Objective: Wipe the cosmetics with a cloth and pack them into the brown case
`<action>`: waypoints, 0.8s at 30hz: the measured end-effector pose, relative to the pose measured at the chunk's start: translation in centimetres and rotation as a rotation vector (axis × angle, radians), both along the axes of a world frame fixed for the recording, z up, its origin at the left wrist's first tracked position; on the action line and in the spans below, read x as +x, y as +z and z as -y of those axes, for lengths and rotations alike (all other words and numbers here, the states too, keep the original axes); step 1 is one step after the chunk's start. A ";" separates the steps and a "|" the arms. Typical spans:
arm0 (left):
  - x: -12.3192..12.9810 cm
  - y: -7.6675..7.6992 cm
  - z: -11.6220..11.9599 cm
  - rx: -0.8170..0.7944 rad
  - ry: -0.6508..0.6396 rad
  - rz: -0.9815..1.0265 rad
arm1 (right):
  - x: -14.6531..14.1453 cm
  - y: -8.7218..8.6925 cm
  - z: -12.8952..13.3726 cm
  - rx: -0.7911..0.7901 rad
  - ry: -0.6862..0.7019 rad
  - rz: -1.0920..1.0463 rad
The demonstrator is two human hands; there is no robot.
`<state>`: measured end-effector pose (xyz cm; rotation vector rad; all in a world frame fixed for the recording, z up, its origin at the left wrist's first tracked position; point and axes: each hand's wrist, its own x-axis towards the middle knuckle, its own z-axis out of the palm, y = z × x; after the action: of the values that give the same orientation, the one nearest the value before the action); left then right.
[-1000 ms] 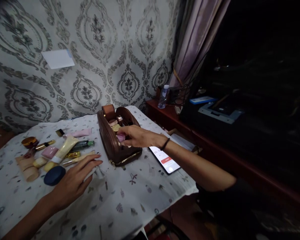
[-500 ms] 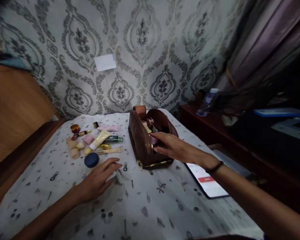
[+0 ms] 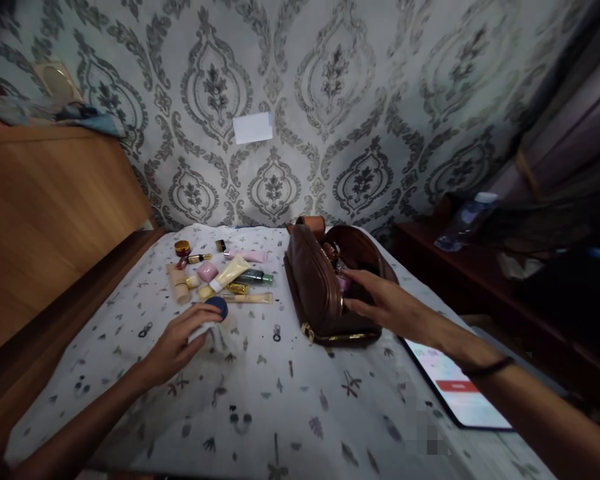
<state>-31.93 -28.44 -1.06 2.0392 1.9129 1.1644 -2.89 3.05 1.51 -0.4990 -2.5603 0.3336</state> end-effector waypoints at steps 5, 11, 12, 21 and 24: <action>-3.7 0.2 0.5 0.022 0.313 0.405 | 0.3 2.1 3.2 0.097 -0.085 -0.189; -8.2 -0.6 -1.9 0.104 0.450 0.254 | -1.5 2.5 10.5 -0.038 -0.054 -0.470; -8.6 -0.7 -2.9 0.078 0.439 0.140 | -2.3 2.0 11.5 -0.099 -0.016 -0.448; -8.7 -1.4 -11.0 -0.259 0.298 -0.217 | -12.1 -5.8 13.7 -0.585 0.134 -0.258; -8.5 -1.2 -11.7 -0.324 0.312 -0.241 | -14.4 -7.5 13.4 -0.645 0.114 -0.257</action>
<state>-40.41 -16.69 -2.28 1.8204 2.4144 0.6144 -17.26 -10.30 -5.96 -0.4911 -2.1963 1.1995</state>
